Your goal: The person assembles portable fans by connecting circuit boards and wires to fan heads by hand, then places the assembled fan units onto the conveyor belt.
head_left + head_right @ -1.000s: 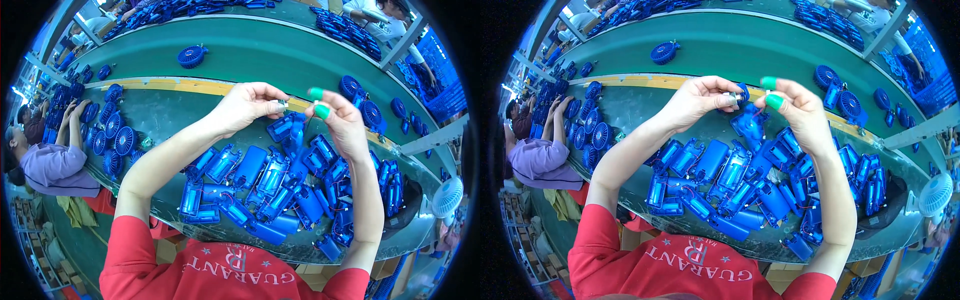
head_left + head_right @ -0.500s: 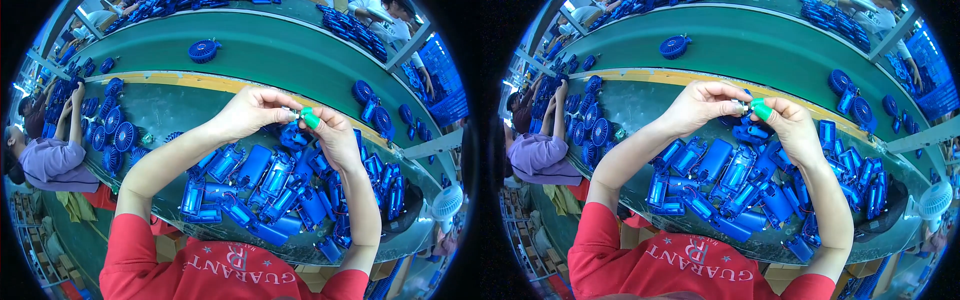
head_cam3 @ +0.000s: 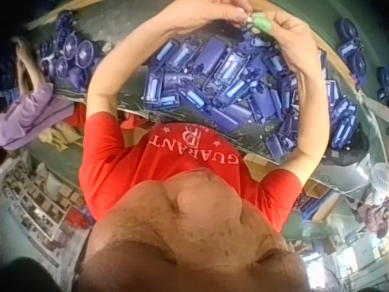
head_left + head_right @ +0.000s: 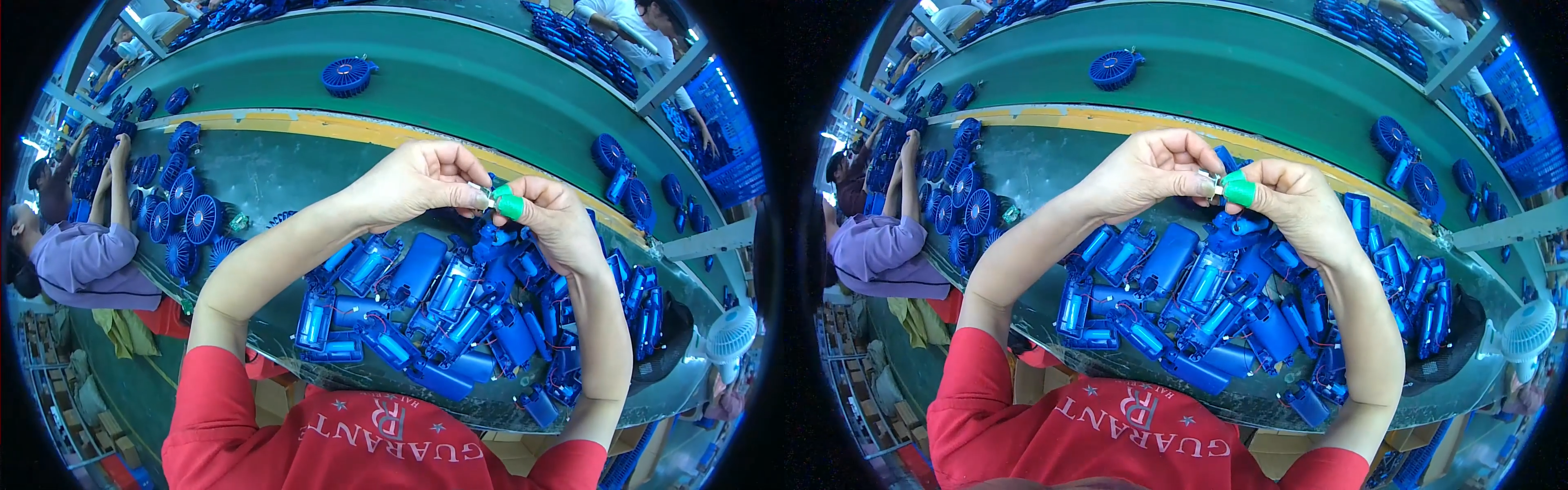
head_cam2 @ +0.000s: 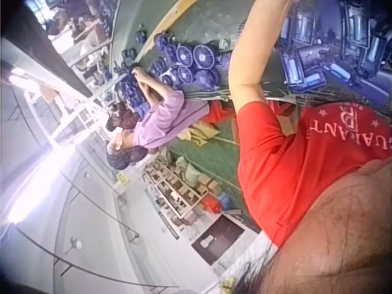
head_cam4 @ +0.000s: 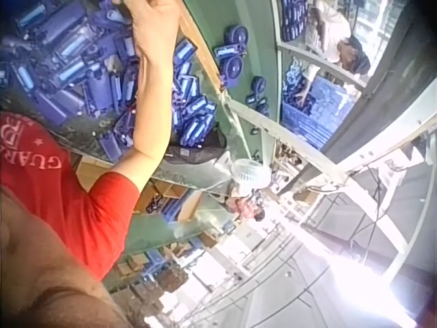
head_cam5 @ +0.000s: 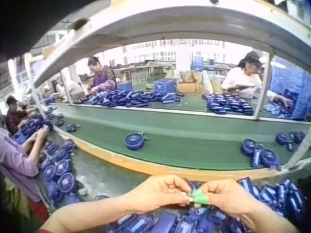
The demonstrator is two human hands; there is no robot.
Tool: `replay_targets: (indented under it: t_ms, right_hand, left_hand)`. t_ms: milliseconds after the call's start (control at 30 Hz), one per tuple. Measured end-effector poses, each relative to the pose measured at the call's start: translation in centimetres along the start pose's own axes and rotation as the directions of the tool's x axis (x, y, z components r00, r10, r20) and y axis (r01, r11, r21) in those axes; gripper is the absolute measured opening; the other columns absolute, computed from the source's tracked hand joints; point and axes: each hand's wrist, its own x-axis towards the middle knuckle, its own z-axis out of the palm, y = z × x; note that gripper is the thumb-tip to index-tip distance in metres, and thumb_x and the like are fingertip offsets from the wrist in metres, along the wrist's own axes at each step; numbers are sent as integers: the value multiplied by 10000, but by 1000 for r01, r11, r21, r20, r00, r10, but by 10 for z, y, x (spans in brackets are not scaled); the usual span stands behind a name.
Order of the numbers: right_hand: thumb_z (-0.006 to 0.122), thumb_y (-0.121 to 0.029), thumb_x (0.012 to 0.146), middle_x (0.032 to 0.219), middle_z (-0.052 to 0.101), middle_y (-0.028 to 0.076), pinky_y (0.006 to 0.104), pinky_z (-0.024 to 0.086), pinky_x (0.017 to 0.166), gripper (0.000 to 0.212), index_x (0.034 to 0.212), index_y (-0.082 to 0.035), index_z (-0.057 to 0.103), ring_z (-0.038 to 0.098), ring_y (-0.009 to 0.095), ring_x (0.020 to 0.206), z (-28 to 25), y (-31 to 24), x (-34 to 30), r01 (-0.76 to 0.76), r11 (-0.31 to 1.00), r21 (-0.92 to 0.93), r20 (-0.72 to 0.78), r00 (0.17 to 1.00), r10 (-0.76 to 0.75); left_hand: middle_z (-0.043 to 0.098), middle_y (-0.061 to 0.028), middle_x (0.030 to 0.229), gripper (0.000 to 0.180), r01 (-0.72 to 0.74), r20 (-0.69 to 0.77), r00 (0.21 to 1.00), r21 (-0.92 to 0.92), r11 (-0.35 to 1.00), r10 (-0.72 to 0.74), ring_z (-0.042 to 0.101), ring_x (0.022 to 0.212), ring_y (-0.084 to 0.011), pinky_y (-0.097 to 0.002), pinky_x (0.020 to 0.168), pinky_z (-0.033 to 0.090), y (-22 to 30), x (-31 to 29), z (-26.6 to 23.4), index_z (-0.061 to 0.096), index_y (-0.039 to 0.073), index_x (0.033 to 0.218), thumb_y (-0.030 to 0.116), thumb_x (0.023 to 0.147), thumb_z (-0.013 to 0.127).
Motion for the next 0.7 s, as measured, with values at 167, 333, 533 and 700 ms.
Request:
replay_targets:
  t_ms: [167,333,533,700]
  right_hand:
    - [921,-293,1163,1106,892,55,298,607,1021,287,1249,-25,863,797,123,1039,-3,12,14,-6,998,64,-19,1000,7]
    - [907,-261,1173,1106,887,62,301,613,1014,250,1249,-30,848,797,132,1022,0,21,29,89,989,115,-91,993,-78]
    - [795,-172,1229,1134,883,24,281,604,930,276,1474,-46,817,778,115,988,-59,-9,90,193,981,4,-369,912,-178]
    - [736,-105,1246,1447,888,162,378,584,1277,322,1537,27,777,786,236,1423,-123,-37,129,262,964,-35,-423,871,-252]
  left_hand:
    - [881,-116,1178,261,-26,-24,999,-34,999,25,850,1054,-171,-336,980,715,-6,12,-3,788,-27,1328,93,1140,924]
    - [865,-95,1204,225,-38,-26,999,22,999,39,845,1058,-163,-334,973,716,-7,20,-13,778,0,1337,117,1180,888]
    - [834,-128,1333,387,-292,29,826,877,382,563,816,1219,-240,-428,1023,656,-6,104,-49,813,49,1422,318,1160,909]
    - [701,-194,1731,684,77,115,800,954,-290,589,581,1699,-441,-647,1331,509,-43,160,-183,746,74,1619,468,1090,930]
